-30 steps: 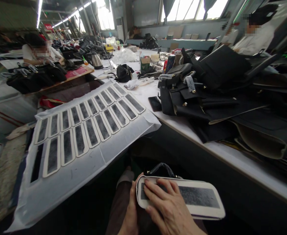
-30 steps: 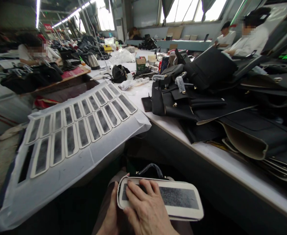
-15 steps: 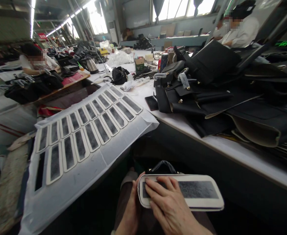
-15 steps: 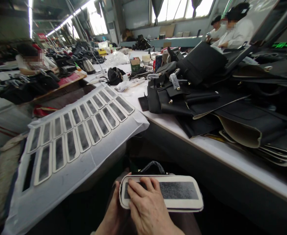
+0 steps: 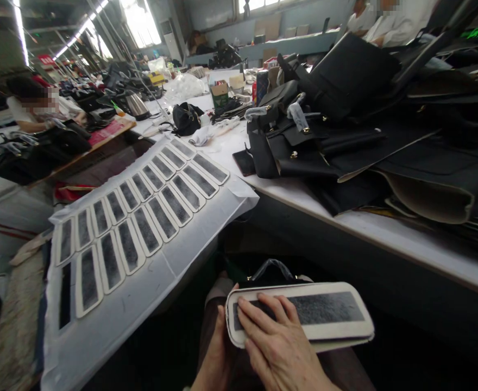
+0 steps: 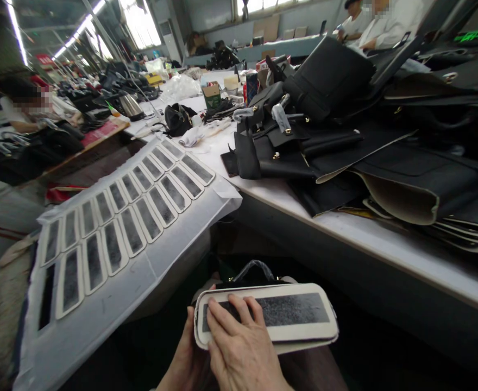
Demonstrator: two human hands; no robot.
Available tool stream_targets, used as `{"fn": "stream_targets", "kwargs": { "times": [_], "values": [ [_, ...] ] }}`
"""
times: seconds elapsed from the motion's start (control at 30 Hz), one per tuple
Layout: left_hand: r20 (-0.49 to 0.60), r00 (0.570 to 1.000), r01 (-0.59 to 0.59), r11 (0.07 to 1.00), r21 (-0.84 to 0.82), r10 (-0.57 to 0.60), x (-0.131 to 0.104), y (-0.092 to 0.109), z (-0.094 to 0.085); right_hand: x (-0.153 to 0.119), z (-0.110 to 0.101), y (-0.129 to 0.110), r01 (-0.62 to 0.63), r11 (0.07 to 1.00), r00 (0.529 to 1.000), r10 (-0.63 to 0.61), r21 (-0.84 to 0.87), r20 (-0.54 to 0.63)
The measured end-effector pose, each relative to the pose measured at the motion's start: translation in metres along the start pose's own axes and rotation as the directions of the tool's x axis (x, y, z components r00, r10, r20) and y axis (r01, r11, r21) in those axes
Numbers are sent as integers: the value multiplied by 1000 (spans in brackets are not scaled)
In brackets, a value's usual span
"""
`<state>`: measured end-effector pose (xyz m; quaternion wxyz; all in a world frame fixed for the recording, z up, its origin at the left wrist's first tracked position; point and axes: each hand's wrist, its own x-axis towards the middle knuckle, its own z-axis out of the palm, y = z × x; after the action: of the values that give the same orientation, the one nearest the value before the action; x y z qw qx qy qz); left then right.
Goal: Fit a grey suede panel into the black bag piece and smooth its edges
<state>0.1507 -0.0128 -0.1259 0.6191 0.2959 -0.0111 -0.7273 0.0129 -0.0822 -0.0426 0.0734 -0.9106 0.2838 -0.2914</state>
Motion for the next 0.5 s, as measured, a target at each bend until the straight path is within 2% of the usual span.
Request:
{"fn": "stream_targets", "kwargs": {
  "times": [0.13,0.37,0.5],
  "values": [
    [-39,999,-7,1000,-28,6,-2,3,4,2,2,0,-22,1000,999,21,-9,-33],
    [60,998,-10,997,-71,15,0,4,-4,3,1,2,-29,1000,998,29,-6,-64],
    [57,998,2,997,-72,2,1,6,-2,3,1,2,-30,999,998,28,-19,-62]
  ]
}}
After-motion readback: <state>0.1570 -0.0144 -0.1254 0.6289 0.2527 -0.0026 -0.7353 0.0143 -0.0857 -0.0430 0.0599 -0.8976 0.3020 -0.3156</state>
